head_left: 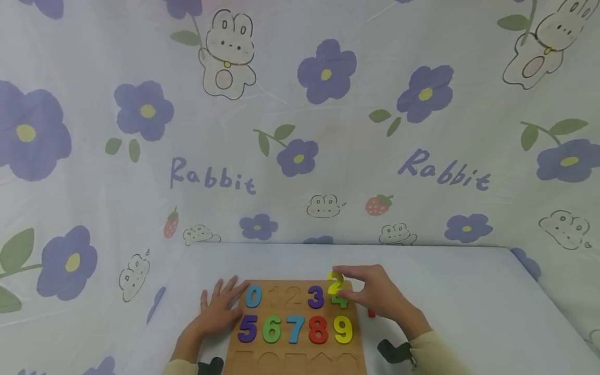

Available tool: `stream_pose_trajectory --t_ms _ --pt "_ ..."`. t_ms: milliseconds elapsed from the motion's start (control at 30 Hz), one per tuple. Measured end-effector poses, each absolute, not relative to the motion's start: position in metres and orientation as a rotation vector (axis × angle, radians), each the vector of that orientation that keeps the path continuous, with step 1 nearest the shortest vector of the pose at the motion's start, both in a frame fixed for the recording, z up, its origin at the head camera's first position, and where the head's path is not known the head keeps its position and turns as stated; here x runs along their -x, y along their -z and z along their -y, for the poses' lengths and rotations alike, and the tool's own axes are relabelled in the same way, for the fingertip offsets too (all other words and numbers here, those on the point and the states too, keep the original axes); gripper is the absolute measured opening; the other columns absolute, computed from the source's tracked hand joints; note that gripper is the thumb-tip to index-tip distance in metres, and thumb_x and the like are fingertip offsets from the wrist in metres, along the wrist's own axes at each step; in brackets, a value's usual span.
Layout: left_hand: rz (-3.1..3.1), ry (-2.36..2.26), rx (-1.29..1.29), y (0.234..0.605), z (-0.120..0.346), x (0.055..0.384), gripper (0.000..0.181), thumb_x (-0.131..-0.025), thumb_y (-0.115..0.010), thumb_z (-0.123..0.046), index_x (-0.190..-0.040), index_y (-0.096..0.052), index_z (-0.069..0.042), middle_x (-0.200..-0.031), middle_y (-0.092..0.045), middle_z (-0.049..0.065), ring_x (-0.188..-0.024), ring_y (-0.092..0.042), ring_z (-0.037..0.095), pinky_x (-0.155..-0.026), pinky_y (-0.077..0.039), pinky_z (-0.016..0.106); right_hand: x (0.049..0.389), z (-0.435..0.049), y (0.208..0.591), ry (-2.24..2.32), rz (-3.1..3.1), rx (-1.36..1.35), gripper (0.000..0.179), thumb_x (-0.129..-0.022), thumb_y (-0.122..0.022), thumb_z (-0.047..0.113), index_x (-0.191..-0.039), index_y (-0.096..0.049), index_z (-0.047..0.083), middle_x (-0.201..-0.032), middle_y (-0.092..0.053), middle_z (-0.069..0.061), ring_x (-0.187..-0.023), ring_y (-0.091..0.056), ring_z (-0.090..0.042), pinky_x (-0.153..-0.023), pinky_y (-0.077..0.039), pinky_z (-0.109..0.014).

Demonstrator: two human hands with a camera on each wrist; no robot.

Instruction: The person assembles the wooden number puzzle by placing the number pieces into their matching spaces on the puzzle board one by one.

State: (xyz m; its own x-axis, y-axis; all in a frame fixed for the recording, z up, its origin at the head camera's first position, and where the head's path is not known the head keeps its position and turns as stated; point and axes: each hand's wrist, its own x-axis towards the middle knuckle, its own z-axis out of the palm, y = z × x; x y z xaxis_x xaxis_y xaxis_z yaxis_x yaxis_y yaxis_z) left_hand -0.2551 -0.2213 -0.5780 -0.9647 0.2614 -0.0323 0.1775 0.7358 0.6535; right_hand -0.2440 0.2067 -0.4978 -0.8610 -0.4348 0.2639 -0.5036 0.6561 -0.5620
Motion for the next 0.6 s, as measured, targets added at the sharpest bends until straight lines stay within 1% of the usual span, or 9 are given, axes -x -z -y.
stream_pose_trajectory --t_ms 133,300,367,400,467,600 --pt "-2.807 -1.008 -0.332 0.577 0.222 0.256 0.074 -0.094 -0.066 -0.021 -0.166 -0.05 -0.023 -0.18 -0.026 0.024 -0.166 0.001 0.06 -0.123 0.02 0.083 0.248 -0.188 0.498 -1.041 2.745 -0.825 0.053 -0.095 -0.086 0.031 -0.145 -0.073 0.018 -0.142 -0.076 0.003 -0.13 -0.074 -0.024 -0.11 -0.06 -0.048" --pt "-2.847 -0.975 -0.361 0.589 0.224 0.26 0.073 -0.095 -0.063 -0.026 -0.167 -0.048 -0.028 -0.18 -0.026 0.023 -0.166 0.0 0.06 -0.123 0.018 0.083 0.254 -0.168 0.501 -1.109 2.703 -0.883 0.05 -0.096 -0.086 0.028 -0.143 -0.074 0.015 -0.142 -0.076 0.0 -0.129 -0.075 -0.026 -0.109 -0.061 -0.047" --pt "-2.85 -0.991 -0.373 0.592 0.225 0.26 0.074 -0.095 -0.064 -0.026 -0.167 -0.048 -0.03 -0.18 -0.026 0.023 -0.165 0.001 0.061 -0.122 0.02 0.084 0.256 -0.161 0.503 -1.133 2.692 -0.909 0.05 -0.096 -0.086 0.026 -0.143 -0.074 0.014 -0.141 -0.077 -0.002 -0.129 -0.075 -0.027 -0.109 -0.061 -0.047" --pt "-2.856 -0.98 -0.372 0.594 0.226 0.261 0.074 -0.096 -0.063 -0.027 -0.167 -0.048 -0.031 -0.18 -0.026 0.022 -0.166 0.001 0.059 -0.122 0.02 0.083 0.258 -0.157 0.504 -1.132 2.684 -0.926 0.049 -0.096 -0.085 0.026 -0.142 -0.074 0.013 -0.14 -0.077 -0.003 -0.128 -0.075 -0.028 -0.108 -0.061 -0.048" --pt "-2.864 -0.989 -0.381 0.596 0.227 0.263 0.074 -0.095 -0.063 -0.026 -0.167 -0.048 -0.031 -0.18 -0.027 0.023 -0.165 0.0 0.061 -0.122 0.02 0.083 0.261 -0.15 0.506 -1.122 2.68 -0.956 0.048 -0.097 -0.085 0.025 -0.142 -0.074 0.011 -0.139 -0.078 -0.003 -0.129 -0.075 -0.029 -0.109 -0.061 -0.049" --pt "-2.868 -0.975 -0.385 0.598 0.228 0.264 0.073 -0.096 -0.063 -0.026 -0.167 -0.048 -0.03 -0.18 -0.026 0.023 -0.166 0.0 0.06 -0.122 0.019 0.083 0.266 -0.138 0.512 -1.09 2.693 -0.994 0.048 -0.097 -0.085 0.024 -0.142 -0.074 0.013 -0.136 -0.079 -0.003 -0.131 -0.074 -0.028 -0.11 -0.06 -0.05"
